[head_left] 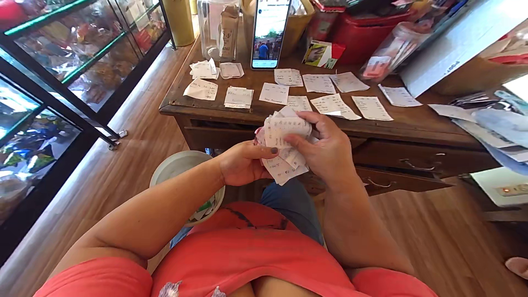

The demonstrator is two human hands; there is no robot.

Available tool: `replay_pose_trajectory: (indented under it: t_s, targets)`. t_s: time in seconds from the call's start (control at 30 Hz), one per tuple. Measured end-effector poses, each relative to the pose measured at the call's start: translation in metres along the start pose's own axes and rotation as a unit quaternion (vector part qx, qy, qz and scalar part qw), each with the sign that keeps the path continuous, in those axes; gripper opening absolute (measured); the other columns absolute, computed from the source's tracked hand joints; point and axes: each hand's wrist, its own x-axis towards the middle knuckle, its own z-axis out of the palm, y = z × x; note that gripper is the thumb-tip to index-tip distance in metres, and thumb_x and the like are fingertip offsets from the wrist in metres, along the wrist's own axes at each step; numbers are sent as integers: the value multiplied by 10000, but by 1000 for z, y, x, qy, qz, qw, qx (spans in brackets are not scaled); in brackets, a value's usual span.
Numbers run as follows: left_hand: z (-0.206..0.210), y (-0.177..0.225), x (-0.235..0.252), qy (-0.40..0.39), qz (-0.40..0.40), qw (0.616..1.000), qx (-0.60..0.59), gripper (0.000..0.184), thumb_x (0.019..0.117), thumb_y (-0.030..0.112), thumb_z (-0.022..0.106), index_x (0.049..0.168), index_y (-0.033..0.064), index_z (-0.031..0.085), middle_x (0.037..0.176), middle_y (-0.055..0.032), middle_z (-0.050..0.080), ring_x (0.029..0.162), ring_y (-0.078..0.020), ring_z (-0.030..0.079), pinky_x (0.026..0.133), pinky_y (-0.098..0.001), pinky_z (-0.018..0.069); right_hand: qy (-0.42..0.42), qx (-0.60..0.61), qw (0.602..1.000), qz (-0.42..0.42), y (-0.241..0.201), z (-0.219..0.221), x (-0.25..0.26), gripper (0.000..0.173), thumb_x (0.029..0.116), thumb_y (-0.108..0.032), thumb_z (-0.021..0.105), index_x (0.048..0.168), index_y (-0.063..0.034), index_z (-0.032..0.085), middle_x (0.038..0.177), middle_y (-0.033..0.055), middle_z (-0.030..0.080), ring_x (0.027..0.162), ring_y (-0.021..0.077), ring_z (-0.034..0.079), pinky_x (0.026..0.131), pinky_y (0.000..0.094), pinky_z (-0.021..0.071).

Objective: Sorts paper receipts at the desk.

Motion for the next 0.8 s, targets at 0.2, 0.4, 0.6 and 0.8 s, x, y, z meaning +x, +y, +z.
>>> replay_pose_trajectory:
  t_s: [0.2, 0.4, 0.6, 0.8]
  targets:
    - [28, 1, 5, 223, -2, 975, 4, 205, 1078, 73, 436, 1252, 57, 546, 1039, -123, 708, 872, -202, 733, 776, -351, 622, 24, -63, 997, -38, -3, 3, 8, 498, 920, -218, 780, 1329, -18, 578, 1258, 165, 641, 1117, 201, 656, 942, 345, 555]
    - [27, 3, 3, 245, 1, 967, 62, 217, 1083, 85, 437, 1271, 66, 544, 1048, -104, 710, 861, -180, 728, 746, -330, 615, -49, -207, 960, -184, -15, -11, 28, 417, 932, -280, 749, 1253, -19, 699, 1276, 227, 614, 1184, 399, 577, 994, 521, 472]
    - [26, 3, 2, 246, -23, 966, 77, 214, 1073, 76, 450, 1264, 61, 545, 1014, -108, 708, 851, -180, 725, 738, -327, 611, -194, -229, 941, -156, -19, -12, 58, 281, 873, -205, 810, 1095, -41, 757, 1022, 179, 682, 1000, 360, 650, 873, 518, 529]
    - [21, 3, 0, 242, -16, 964, 104, 234, 1067, 75, 462, 1279, 57, 558, 1022, -108, 715, 860, -178, 724, 738, -331, 610, -295, -230, 927, -2, -26, -19, 82, 304, 891, -228, 819, 1113, -42, 725, 1017, 126, 686, 895, 241, 646, 818, 459, 534]
